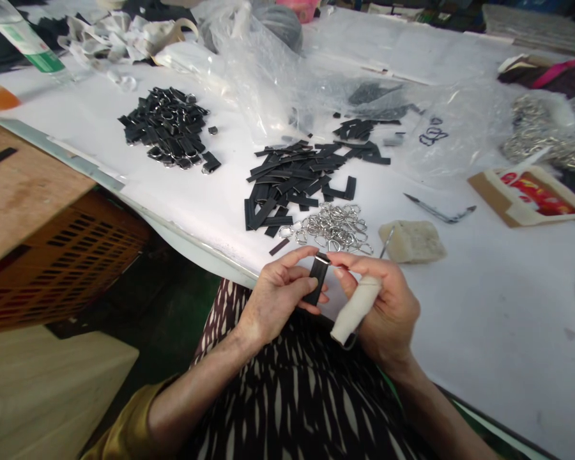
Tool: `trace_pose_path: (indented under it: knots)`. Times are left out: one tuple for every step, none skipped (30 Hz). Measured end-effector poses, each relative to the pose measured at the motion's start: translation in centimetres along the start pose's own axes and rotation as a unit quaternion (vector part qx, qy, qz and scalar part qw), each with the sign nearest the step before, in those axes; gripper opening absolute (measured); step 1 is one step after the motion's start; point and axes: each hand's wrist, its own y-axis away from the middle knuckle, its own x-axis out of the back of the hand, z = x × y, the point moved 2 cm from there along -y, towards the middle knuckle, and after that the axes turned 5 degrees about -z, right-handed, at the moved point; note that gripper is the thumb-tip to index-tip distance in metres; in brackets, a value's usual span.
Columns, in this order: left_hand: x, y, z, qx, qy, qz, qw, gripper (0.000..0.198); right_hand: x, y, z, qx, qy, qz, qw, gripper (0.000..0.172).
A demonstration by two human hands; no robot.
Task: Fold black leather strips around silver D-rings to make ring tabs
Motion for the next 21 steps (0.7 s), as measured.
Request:
trace_pose_path:
  knots:
    - [0.0, 0.0, 0.1, -0.002, -0.001, 0.003, 1.000, 0.050, 0.0, 0.0, 0.0, 0.014, 0.017, -0.001, 1.000, 0.018]
    - [0.0, 0.1, 0.2, -0.002, -0.002, 0.005, 1.000, 0.052, 0.1, 0.0, 0.0, 0.027, 0.034, -0.003, 0.999, 0.017]
    - [0.1, 0.1, 0.2, -0.001, -0.001, 0.008, 1.000, 0.053, 0.1, 0.0, 0.1, 0.034, 0.047, -0.008, 0.998, 0.015]
    - [0.1, 0.2, 0.3, 0.000, 0.000, 0.010, 1.000, 0.054, 0.1, 0.0, 0.2, 0.037, 0.052, -0.016, 0.998, 0.014]
    - [0.1, 0.2, 0.3, 0.003, 0.003, 0.010, 1.000, 0.053, 0.2, -0.1, 0.2, 0.036, 0.048, -0.025, 0.998, 0.014]
    - [0.1, 0.3, 0.3, 0.007, 0.005, 0.010, 1.000, 0.051, 0.2, -0.2, 0.3, 0.033, 0.039, -0.032, 0.998, 0.013]
    - [0.1, 0.3, 0.3, 0.013, 0.008, 0.009, 1.000, 0.048, 0.4, -0.2, 0.4, 0.029, 0.028, -0.034, 0.999, 0.014]
    - [0.1, 0.3, 0.3, 0.019, 0.014, 0.009, 1.000, 0.044, 0.5, -0.2, 0.4, 0.027, 0.020, -0.032, 0.999, 0.015]
    - [0.1, 0.4, 0.3, 0.026, 0.021, 0.010, 0.999, 0.039, 0.8, -0.2, 0.4, 0.029, 0.018, -0.030, 0.999, 0.016]
    - [0.2, 0.4, 0.4, 0.034, 0.030, 0.011, 0.999, 0.036, 1.0, -0.2, 0.3, 0.035, 0.024, -0.031, 0.999, 0.018]
    - [0.2, 0.4, 0.4, 0.040, 0.042, 0.014, 0.998, 0.033, 1.2, -0.1, 0.2, 0.045, 0.035, -0.038, 0.998, 0.019]
    - [0.2, 0.5, 0.5, 0.044, 0.056, 0.019, 0.997, 0.030, 1.4, 0.0, 0.1, 0.059, 0.049, -0.055, 0.996, 0.019]
    - [0.3, 0.4, 0.5, 0.045, 0.069, 0.024, 0.996, 0.027, 1.5, 0.1, 0.0, 0.075, 0.065, -0.081, 0.992, 0.019]
    - [0.3, 0.4, 0.5, 0.043, 0.081, 0.028, 0.995, 0.025, 1.6, 0.2, -0.2, 0.097, 0.084, -0.112, 0.985, 0.018]
    - [0.2, 0.4, 0.5, 0.038, 0.090, 0.031, 0.995, 0.023, 1.6, 0.3, -0.4, 0.124, 0.104, -0.138, 0.977, 0.018]
    - [0.2, 0.3, 0.4, 0.030, 0.097, 0.035, 0.994, 0.021, 1.6, 0.3, -0.5, 0.156, 0.125, -0.157, 0.967, 0.017]
    - [0.1, 0.3, 0.3, 0.023, 0.103, 0.038, 0.994, 0.021, 1.5, 0.3, -0.7, 0.189, 0.146, -0.171, 0.956, 0.017]
    - [0.0, 0.2, 0.2, 0.016, 0.107, 0.039, 0.993, 0.021, 1.4, 0.3, -0.8, 0.221, 0.166, -0.178, 0.944, 0.017]
    - [-0.1, 0.2, 0.1, 0.012, 0.112, 0.040, 0.993, 0.022, 1.2, 0.3, -0.8, 0.249, 0.182, -0.180, 0.934, 0.017]
    - [-0.2, 0.2, 0.0, 0.010, 0.116, 0.039, 0.992, 0.022, 1.1, 0.2, -0.8, 0.270, 0.196, -0.180, 0.925, 0.017]
    - [-0.3, 0.2, -0.1, 0.010, 0.121, 0.038, 0.992, 0.022, 1.0, 0.1, -0.8, 0.283, 0.207, -0.181, 0.919, 0.017]
